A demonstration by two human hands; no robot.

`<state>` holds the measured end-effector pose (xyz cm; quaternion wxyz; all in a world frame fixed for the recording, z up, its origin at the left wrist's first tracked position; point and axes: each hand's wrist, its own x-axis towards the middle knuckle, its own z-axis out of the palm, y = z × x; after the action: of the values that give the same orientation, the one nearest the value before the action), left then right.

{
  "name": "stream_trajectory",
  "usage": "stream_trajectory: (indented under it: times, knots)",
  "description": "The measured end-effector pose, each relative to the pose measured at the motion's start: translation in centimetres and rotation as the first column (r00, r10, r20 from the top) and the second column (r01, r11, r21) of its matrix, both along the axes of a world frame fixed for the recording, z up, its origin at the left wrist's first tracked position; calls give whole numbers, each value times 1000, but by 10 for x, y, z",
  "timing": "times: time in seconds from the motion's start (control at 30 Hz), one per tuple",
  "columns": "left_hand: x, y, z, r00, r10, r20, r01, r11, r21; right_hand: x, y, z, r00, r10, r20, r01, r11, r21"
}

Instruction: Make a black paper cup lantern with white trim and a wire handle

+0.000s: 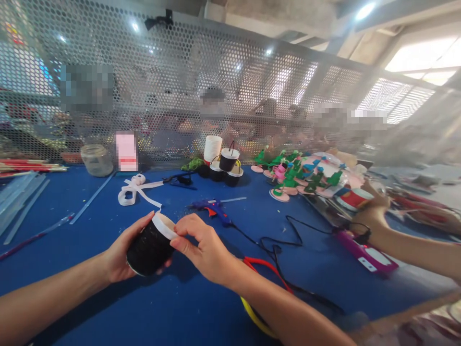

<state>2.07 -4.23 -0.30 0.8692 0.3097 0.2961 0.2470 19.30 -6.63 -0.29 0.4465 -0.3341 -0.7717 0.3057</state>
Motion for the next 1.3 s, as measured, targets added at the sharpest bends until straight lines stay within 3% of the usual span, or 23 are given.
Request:
stream_trajectory:
  times: [0.13,0.23,0.33,0.47,0.8,0.93,1.13,1.3]
  knots:
    - [0,0,0,999,-4,-52,6,999,49,0,0,1,1000,10,23,-9,1000,-2]
    - [-1,2,3,987,66,-149,-33,976,213,0,-1,4,998,38,45,-39,999,8]
    - [-3,2,5,948,213,-235,-81,879,469,-1,-3,4,998,21,64,-21,1000,-1]
    - [-3,2,6,897,282,-341,28,733,679,-6,-3,0,996,-41,76,45,997,-59]
    - [-3,0,5,868,320,-379,116,612,782,-6,-7,0,991,-66,117,78,991,-108]
    - [-4,0,5,880,312,-359,113,596,795,-7,-7,-1,990,-101,96,111,988,-105]
    - [-6,1,9,837,287,-465,267,529,806,-5,-5,1,992,-81,99,93,989,-118]
    - [-5,0,4,815,316,-486,298,491,819,-7,-5,0,989,-106,103,118,985,-124]
